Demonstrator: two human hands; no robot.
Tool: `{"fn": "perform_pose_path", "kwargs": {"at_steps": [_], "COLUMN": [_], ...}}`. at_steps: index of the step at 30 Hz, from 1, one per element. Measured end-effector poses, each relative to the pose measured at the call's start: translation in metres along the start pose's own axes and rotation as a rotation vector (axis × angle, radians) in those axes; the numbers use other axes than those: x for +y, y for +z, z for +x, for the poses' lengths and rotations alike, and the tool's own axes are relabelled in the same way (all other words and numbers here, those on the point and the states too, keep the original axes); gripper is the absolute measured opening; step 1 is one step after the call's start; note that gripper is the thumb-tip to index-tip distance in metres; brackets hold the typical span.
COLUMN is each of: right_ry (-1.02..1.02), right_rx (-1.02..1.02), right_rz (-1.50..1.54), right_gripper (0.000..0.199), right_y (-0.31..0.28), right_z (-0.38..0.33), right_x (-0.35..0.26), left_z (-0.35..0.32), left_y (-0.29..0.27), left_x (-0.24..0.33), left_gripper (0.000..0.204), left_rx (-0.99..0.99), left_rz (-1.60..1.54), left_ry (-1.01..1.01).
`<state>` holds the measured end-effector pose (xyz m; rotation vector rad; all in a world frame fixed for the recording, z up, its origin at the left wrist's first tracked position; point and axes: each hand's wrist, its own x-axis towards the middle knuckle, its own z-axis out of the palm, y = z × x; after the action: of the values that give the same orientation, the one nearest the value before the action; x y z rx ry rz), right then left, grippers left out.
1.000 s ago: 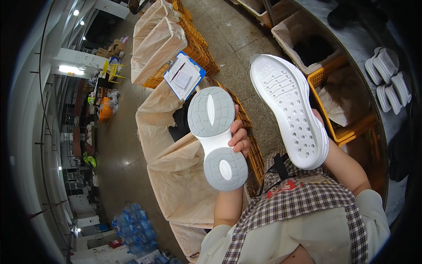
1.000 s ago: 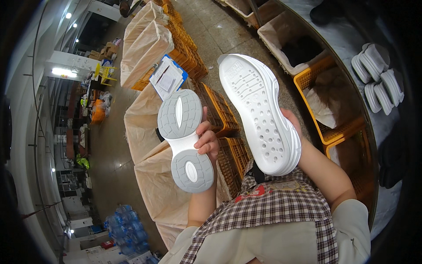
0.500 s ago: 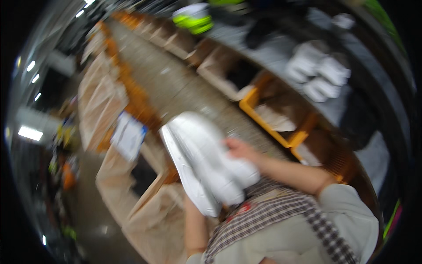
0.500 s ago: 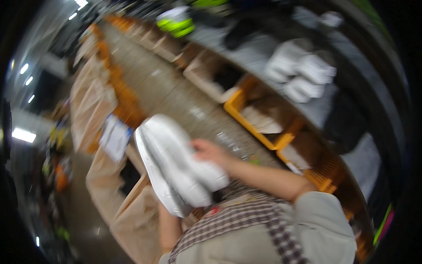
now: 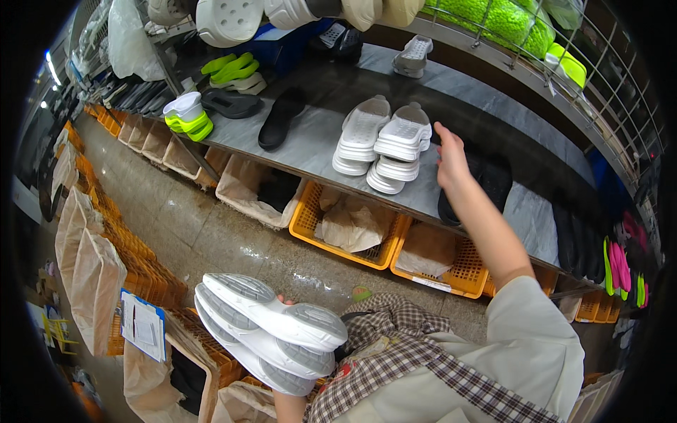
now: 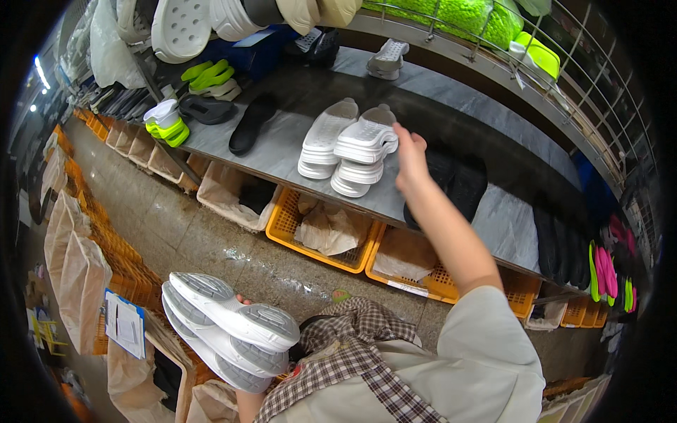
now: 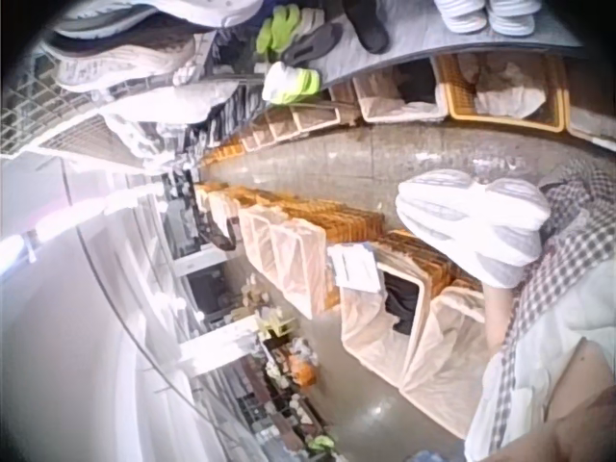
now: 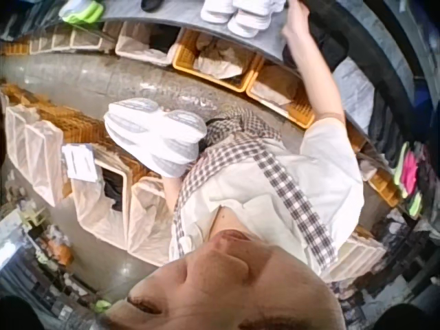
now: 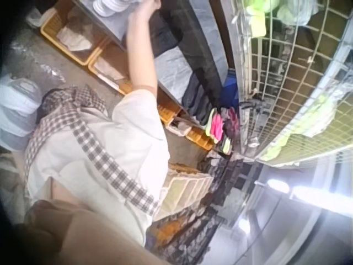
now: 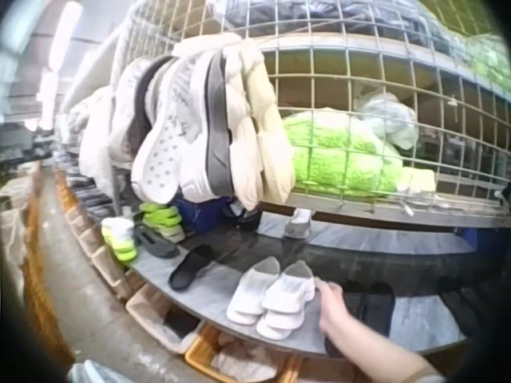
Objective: The person picks up stacks of black, white, and gray slippers from a shelf, turns them over to view the soles, and places them into large fabric bins. The person repeats this process for multiple colors and styles of slippers.
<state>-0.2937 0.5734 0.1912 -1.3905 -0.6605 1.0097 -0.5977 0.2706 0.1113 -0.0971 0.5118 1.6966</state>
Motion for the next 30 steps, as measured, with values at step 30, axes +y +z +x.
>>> {"fn": "perform_pose_path", "kwargs": {"at_steps": [30], "right_ry": [-0.105], "right_rx": [-1.617], "right_rz": [-0.604], "right_gripper": [0.105], "right_y": [0.109], "right_z": [-0.193], "right_x": [0.168], "left_z": [-0.035], "left_y": [-0.023], "left_x": [0.037], "left_gripper": [0.046], "left_rx": [0.165], "left_rz": [0.224], "left_ry": [0.081]}}
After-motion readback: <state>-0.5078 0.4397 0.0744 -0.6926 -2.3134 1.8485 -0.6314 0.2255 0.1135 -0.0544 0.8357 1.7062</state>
